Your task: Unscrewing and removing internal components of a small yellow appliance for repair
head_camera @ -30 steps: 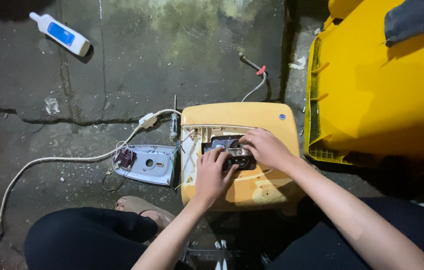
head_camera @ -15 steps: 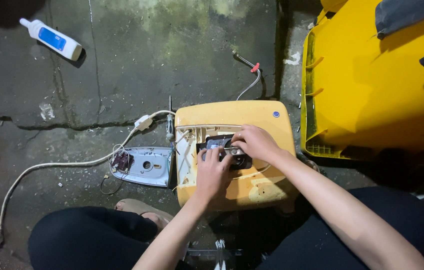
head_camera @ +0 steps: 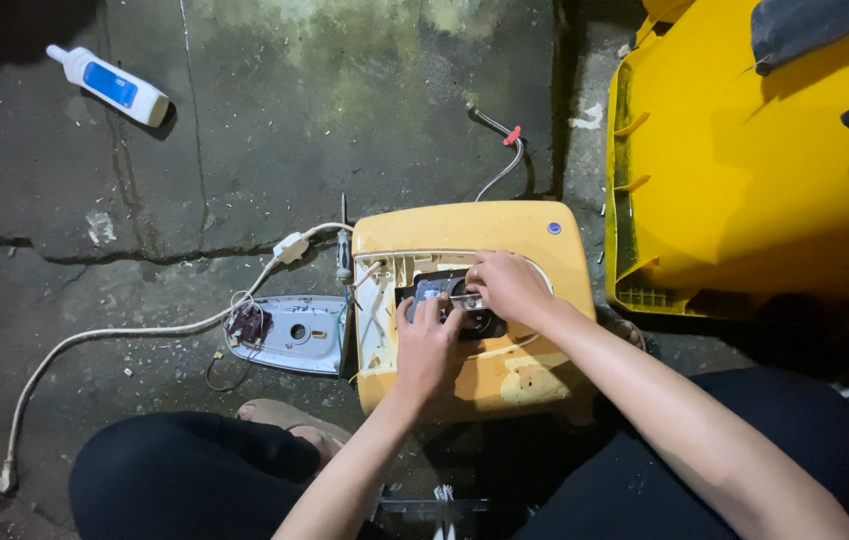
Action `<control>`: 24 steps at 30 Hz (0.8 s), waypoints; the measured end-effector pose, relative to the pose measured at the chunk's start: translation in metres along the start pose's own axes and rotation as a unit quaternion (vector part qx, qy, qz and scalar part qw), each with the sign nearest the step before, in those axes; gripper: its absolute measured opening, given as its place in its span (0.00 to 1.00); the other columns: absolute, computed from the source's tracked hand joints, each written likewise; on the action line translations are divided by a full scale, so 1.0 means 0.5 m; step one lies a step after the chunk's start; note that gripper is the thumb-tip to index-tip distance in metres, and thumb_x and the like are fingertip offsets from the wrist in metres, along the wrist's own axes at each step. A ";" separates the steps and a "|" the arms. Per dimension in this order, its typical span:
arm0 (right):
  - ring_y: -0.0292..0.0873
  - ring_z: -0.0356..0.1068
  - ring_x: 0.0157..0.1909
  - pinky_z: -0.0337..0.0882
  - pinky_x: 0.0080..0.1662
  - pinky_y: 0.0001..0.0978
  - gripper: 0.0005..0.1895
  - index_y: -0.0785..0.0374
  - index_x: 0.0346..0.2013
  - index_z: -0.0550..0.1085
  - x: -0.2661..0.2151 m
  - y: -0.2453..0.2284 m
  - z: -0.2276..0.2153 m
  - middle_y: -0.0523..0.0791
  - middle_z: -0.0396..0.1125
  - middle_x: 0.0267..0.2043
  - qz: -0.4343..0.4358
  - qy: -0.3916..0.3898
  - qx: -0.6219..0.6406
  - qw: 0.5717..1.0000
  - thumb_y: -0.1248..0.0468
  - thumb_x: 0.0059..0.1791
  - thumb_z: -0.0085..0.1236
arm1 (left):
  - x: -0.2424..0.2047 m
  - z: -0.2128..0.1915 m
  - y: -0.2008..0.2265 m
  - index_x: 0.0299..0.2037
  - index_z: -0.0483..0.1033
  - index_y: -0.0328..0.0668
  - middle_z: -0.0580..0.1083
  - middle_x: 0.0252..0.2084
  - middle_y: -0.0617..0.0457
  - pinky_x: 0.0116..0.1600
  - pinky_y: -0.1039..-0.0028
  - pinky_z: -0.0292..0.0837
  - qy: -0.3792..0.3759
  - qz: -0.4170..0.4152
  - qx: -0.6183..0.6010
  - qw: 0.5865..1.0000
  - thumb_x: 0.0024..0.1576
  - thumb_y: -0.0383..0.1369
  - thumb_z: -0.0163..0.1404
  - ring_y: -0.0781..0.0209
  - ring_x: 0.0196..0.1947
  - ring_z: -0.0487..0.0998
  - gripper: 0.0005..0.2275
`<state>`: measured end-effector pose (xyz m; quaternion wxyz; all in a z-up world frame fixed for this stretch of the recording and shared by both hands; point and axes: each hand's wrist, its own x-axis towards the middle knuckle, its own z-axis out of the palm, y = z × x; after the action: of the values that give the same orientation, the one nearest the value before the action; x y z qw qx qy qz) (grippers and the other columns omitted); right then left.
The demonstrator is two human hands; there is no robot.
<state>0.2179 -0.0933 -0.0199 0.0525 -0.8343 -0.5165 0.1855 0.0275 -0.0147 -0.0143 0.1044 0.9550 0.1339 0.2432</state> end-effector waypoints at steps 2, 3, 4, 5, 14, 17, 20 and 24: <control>0.53 0.73 0.47 0.75 0.50 0.47 0.07 0.47 0.36 0.81 0.000 0.002 0.004 0.42 0.70 0.40 -0.003 0.002 -0.001 1.000 0.54 0.50 0.57 | -0.012 0.027 -0.015 0.39 0.76 0.56 0.71 0.44 0.53 0.64 0.49 0.61 0.004 0.001 -0.007 1.000 0.58 0.36 0.55 0.58 0.45 0.77 0.03; 0.54 0.73 0.47 0.75 0.51 0.47 0.07 0.46 0.38 0.81 0.000 0.005 0.004 0.43 0.70 0.40 -0.005 0.005 -0.002 1.000 0.54 0.50 0.57 | -0.017 0.042 -0.022 0.38 0.77 0.56 0.71 0.43 0.53 0.64 0.49 0.62 0.008 0.003 -0.015 1.000 0.58 0.36 0.56 0.58 0.44 0.78 0.02; 0.54 0.73 0.47 0.75 0.51 0.47 0.07 0.46 0.38 0.81 0.001 0.007 0.008 0.43 0.70 0.40 -0.005 0.005 -0.003 1.000 0.54 0.50 0.57 | -0.014 0.035 -0.019 0.38 0.77 0.56 0.71 0.43 0.53 0.64 0.49 0.62 0.008 0.003 -0.015 1.000 0.58 0.36 0.56 0.58 0.44 0.78 0.02; 0.53 0.73 0.48 0.75 0.51 0.46 0.07 0.46 0.37 0.81 0.001 0.010 0.012 0.42 0.70 0.40 -0.006 0.007 0.002 1.000 0.54 0.51 0.57 | -0.012 0.028 -0.016 0.37 0.76 0.56 0.71 0.42 0.53 0.64 0.47 0.62 0.009 -0.002 -0.027 1.000 0.57 0.37 0.56 0.57 0.44 0.78 0.02; 0.53 0.73 0.49 0.74 0.52 0.46 0.08 0.46 0.39 0.82 -0.012 0.003 -0.018 0.44 0.71 0.40 0.006 -0.007 0.022 1.000 0.54 0.51 0.56 | -0.003 0.013 -0.007 0.34 0.78 0.56 0.72 0.40 0.53 0.63 0.47 0.63 0.016 -0.016 -0.040 0.999 0.55 0.40 0.60 0.57 0.44 0.79 0.06; 0.54 0.73 0.51 0.74 0.54 0.47 0.08 0.47 0.42 0.81 -0.029 -0.009 -0.068 0.45 0.72 0.42 0.028 -0.044 0.062 0.997 0.56 0.52 0.56 | 0.001 0.015 -0.014 0.38 0.77 0.54 0.73 0.40 0.53 0.57 0.54 0.69 0.017 -0.050 -0.116 0.992 0.55 0.40 0.60 0.53 0.43 0.80 0.07; 0.56 0.74 0.54 0.73 0.56 0.49 0.09 0.52 0.44 0.81 -0.051 -0.024 -0.127 0.48 0.75 0.44 0.060 -0.089 0.118 0.987 0.60 0.52 0.56 | 0.026 -0.022 -0.014 0.47 0.75 0.46 0.75 0.43 0.46 0.54 0.56 0.74 -0.041 -0.133 -0.242 0.960 0.57 0.35 0.59 0.44 0.45 0.80 0.11; 0.57 0.75 0.55 0.73 0.57 0.51 0.11 0.61 0.46 0.80 -0.080 -0.048 -0.188 0.52 0.77 0.46 0.085 -0.161 0.151 0.972 0.66 0.49 0.60 | 0.048 -0.053 -0.023 0.55 0.74 0.41 0.76 0.48 0.43 0.57 0.56 0.75 -0.133 -0.175 -0.287 0.932 0.58 0.32 0.57 0.41 0.51 0.80 0.15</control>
<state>0.2159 -0.1077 0.0838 0.0779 -0.8168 -0.4112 0.3971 0.0322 0.0069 0.0157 0.4323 0.8691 0.2085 0.1200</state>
